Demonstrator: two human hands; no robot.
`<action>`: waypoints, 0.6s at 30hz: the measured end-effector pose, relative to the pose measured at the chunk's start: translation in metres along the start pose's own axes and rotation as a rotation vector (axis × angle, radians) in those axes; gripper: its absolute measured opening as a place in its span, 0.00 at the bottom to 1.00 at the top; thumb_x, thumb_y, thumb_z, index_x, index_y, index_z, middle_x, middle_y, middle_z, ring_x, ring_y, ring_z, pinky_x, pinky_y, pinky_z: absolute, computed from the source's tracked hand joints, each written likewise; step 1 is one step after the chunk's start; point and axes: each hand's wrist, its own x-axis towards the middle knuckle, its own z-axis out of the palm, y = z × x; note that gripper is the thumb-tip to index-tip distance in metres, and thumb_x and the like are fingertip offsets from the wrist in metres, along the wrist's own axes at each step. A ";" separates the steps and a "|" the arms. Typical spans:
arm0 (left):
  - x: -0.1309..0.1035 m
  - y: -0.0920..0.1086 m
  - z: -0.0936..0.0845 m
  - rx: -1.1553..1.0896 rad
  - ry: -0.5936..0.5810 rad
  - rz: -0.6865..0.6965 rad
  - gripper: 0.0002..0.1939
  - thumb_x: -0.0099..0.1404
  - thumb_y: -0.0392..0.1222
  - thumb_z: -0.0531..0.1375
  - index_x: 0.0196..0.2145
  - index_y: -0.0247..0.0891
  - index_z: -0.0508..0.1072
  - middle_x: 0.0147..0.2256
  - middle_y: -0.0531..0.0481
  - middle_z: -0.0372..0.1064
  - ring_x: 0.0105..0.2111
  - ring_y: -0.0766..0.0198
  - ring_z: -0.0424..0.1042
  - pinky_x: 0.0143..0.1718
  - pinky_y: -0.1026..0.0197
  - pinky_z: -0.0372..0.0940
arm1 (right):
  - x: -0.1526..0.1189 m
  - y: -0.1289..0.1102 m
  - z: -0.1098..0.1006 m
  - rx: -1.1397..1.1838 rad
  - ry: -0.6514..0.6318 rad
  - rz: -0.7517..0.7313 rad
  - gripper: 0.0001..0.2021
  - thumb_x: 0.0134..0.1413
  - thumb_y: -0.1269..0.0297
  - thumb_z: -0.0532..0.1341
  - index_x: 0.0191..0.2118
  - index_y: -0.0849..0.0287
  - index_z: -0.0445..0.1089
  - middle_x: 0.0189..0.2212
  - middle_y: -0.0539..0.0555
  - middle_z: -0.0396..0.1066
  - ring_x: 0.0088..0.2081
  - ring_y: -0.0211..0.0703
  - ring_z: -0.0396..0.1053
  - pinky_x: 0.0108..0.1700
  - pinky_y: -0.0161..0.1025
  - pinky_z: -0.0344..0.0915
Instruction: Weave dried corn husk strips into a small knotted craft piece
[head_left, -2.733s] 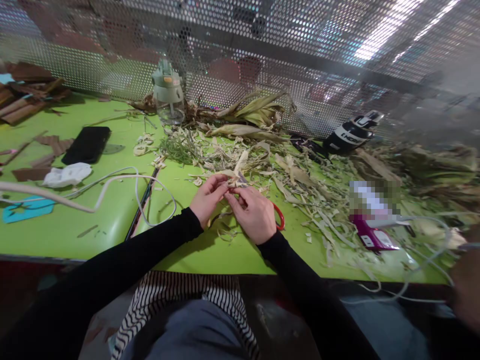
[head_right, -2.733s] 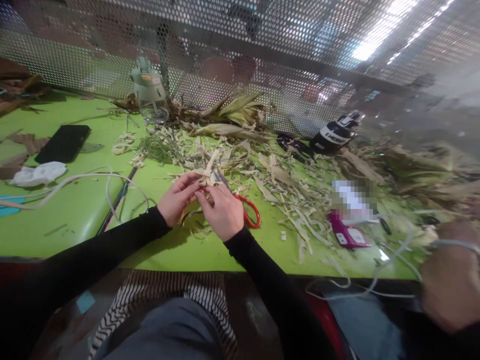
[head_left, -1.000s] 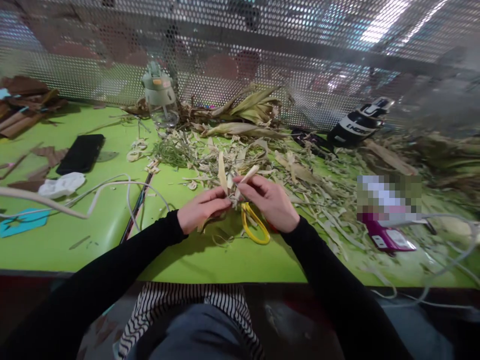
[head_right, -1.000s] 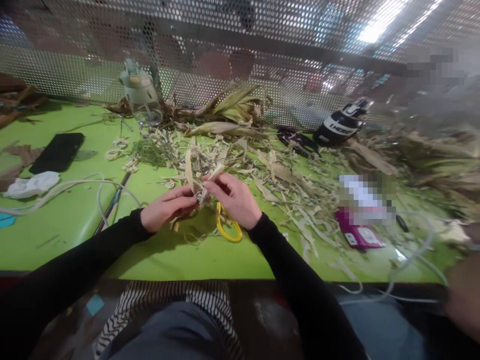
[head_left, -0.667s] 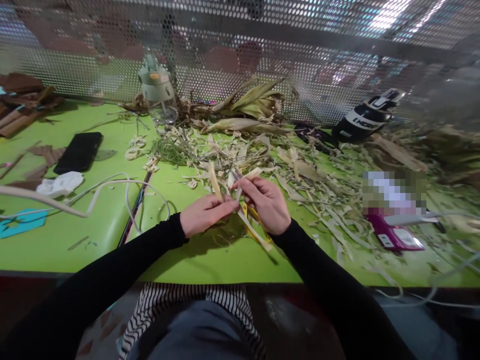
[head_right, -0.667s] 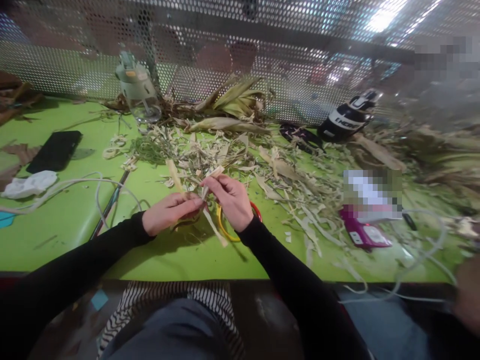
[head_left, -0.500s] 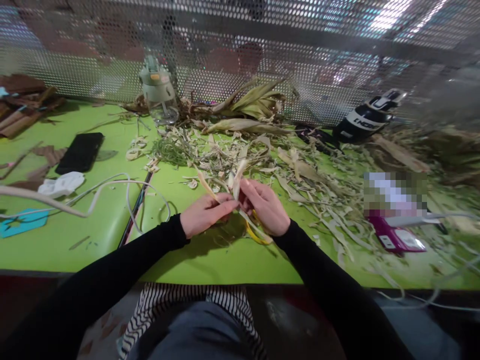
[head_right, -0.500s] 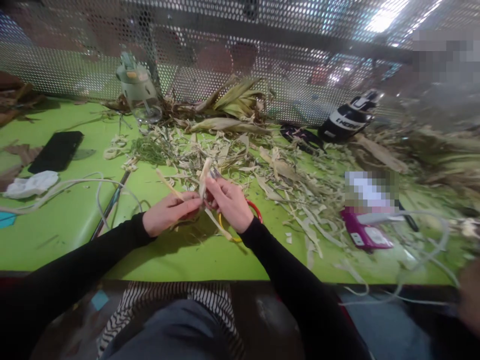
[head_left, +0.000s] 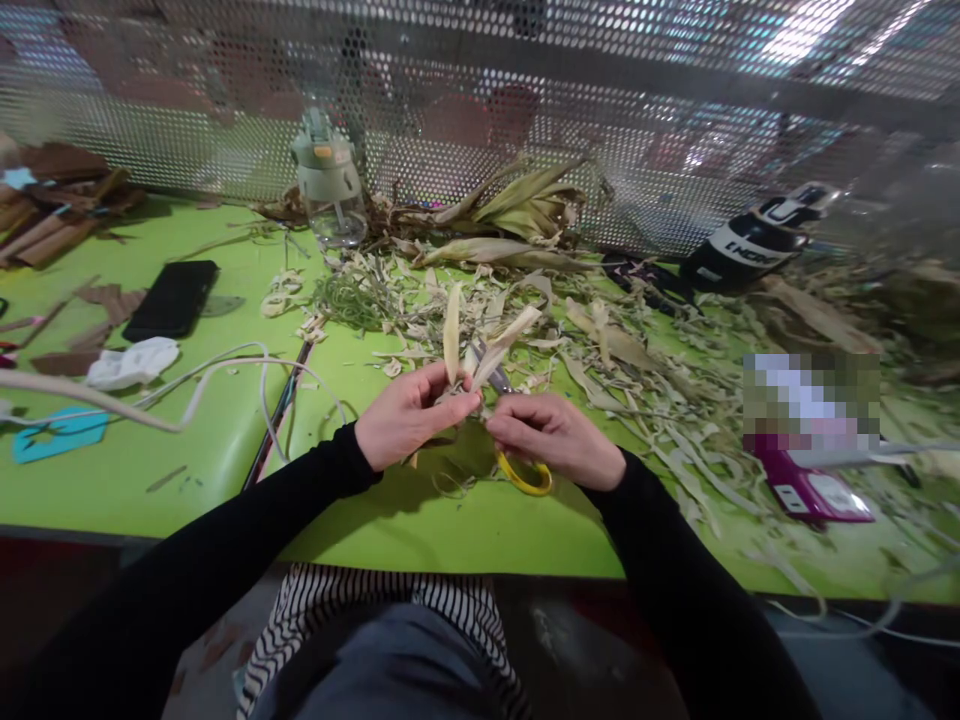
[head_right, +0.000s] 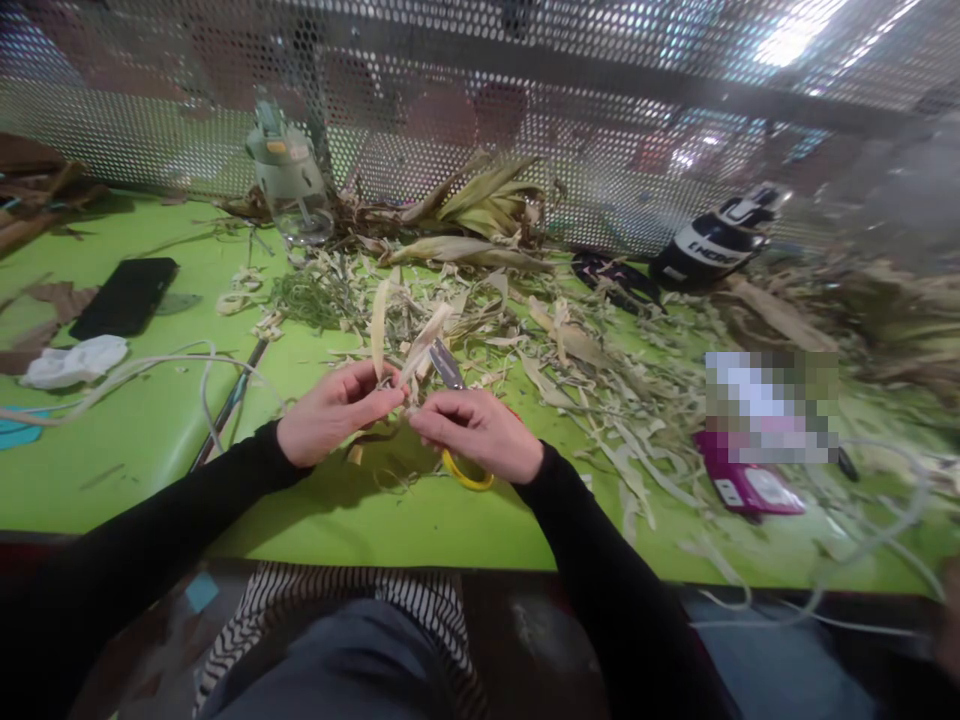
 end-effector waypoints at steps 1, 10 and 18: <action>0.000 0.002 0.000 0.014 0.016 0.021 0.06 0.58 0.40 0.60 0.31 0.35 0.67 0.23 0.58 0.58 0.20 0.75 0.53 0.23 0.69 0.52 | -0.001 0.000 -0.002 0.006 -0.014 -0.005 0.17 0.57 0.56 0.57 0.21 0.60 0.64 0.16 0.45 0.58 0.17 0.28 0.54 0.18 0.29 0.51; 0.001 -0.001 0.001 0.032 -0.229 -0.018 0.07 0.59 0.40 0.58 0.34 0.34 0.69 0.27 0.54 0.62 0.22 0.74 0.55 0.24 0.68 0.53 | 0.007 0.009 -0.006 0.058 0.224 -0.002 0.18 0.58 0.50 0.54 0.39 0.61 0.69 0.26 0.51 0.68 0.23 0.33 0.62 0.24 0.32 0.60; -0.002 -0.011 0.008 0.307 -0.268 -0.026 0.12 0.60 0.47 0.56 0.29 0.33 0.67 0.20 0.59 0.50 0.20 0.73 0.50 0.21 0.67 0.47 | 0.014 0.009 0.013 0.455 0.225 -0.003 0.09 0.49 0.60 0.65 0.32 0.60 0.71 0.26 0.50 0.69 0.27 0.35 0.67 0.30 0.33 0.64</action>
